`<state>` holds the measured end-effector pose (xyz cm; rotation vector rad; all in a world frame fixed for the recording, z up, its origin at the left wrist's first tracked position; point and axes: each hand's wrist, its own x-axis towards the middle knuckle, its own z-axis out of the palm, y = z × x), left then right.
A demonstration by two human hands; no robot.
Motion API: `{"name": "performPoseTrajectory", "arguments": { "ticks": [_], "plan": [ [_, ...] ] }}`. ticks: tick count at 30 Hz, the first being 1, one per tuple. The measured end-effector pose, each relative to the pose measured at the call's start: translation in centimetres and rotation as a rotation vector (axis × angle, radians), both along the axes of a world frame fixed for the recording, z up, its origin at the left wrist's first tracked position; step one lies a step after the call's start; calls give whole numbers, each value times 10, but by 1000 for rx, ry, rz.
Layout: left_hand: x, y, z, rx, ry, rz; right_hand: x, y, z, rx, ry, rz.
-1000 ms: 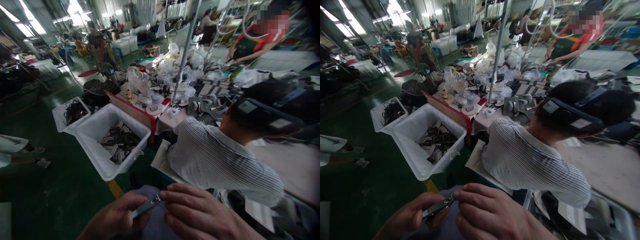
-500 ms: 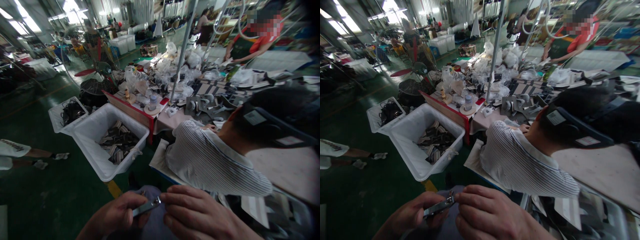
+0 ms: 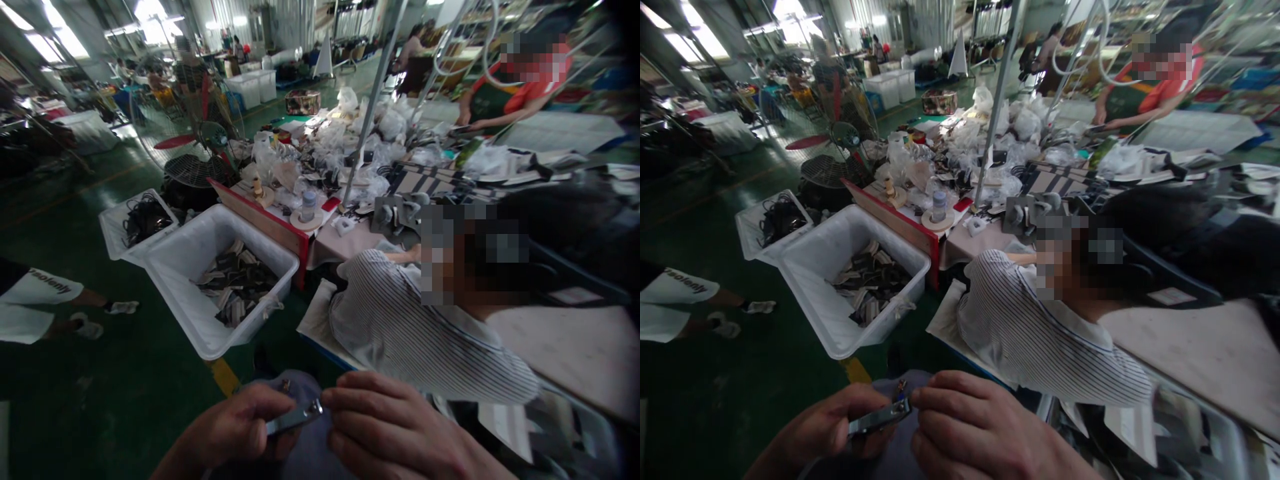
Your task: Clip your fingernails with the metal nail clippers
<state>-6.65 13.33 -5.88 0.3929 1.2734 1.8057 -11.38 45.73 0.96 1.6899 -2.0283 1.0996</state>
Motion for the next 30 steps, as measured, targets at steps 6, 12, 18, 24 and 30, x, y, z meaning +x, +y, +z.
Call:
{"name": "performPoseTrajectory", "arguments": {
  "ticks": [6, 12, 18, 24, 30],
  "plan": [
    [10, -1, -4, -13, 22, 12, 9, -2, -8, -16, 14, -10],
    [14, 3, 1, -40, 51, 53, 18, 1, -11, 33, 26, -20],
    [22, 3, -13, 45, -13, 86, 21, -3, -15, 9, 59, -31],
    [27, 6, -14, 32, 7, 112, 24, -7, -9, -14, -20, -9],
    [28, 9, -11, 101, -58, 134, 31, -10, -29, -42, -54, -29]
  ]
}}
